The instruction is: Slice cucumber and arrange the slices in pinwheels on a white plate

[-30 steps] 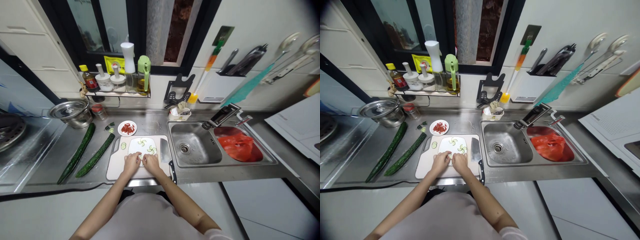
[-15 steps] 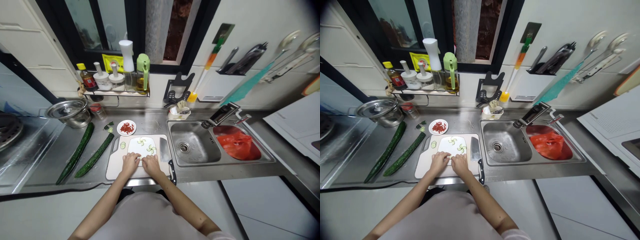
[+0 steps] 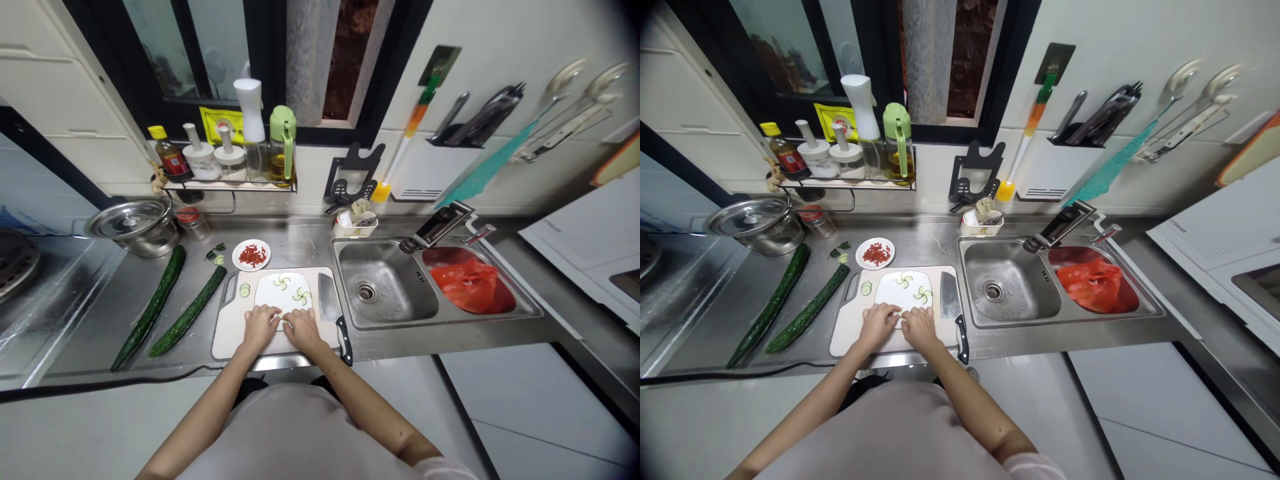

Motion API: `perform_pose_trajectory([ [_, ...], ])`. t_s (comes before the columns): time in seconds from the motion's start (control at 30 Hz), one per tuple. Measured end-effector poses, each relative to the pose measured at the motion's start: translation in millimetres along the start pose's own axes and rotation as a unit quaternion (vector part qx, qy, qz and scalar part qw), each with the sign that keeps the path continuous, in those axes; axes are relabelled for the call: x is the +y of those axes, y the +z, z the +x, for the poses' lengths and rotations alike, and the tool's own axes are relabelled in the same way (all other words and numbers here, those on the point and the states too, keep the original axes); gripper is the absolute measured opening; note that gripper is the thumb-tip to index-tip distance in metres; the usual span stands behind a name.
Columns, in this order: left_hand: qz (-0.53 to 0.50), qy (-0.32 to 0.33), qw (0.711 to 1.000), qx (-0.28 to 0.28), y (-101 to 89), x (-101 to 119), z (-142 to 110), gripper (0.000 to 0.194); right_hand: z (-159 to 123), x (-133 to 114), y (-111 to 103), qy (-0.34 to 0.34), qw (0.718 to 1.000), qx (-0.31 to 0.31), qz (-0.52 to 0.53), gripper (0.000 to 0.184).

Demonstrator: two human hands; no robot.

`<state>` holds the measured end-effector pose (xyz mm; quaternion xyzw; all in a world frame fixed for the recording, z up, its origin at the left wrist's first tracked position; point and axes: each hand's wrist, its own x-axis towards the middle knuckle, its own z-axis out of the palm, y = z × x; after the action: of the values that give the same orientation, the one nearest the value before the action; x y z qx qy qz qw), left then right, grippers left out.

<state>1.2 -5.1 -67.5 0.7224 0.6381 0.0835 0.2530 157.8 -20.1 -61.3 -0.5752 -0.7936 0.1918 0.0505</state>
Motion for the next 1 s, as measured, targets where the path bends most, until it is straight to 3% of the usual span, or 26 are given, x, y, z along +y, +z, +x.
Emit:
perform_pose_trajectory([
  [0.5, -0.025, -0.012, 0.999, 0.024, -2.4, 2, 1, 0.025, 2, -2, -3, 0.000, 1.000, -0.003, -0.006, 0.022],
  [0.73, -0.030, -0.160, 0.978, 0.132, -27.0, -27, 15, 0.029, 5, 1, -3, -0.007, 1.000, -0.003, 0.002, 0.019],
  [0.83, -0.019, -0.217, 0.964, 0.150, -38.6, -44, 25, 0.036, 6, 1, -4, -0.005, 1.000, 0.000, 0.008, 0.019],
  [1.0, 0.024, -0.241, 0.959, 0.145, -39.5, -58, 39, 0.038, 8, 1, -3, 0.000, 1.000, 0.005, 0.023, 0.019],
])
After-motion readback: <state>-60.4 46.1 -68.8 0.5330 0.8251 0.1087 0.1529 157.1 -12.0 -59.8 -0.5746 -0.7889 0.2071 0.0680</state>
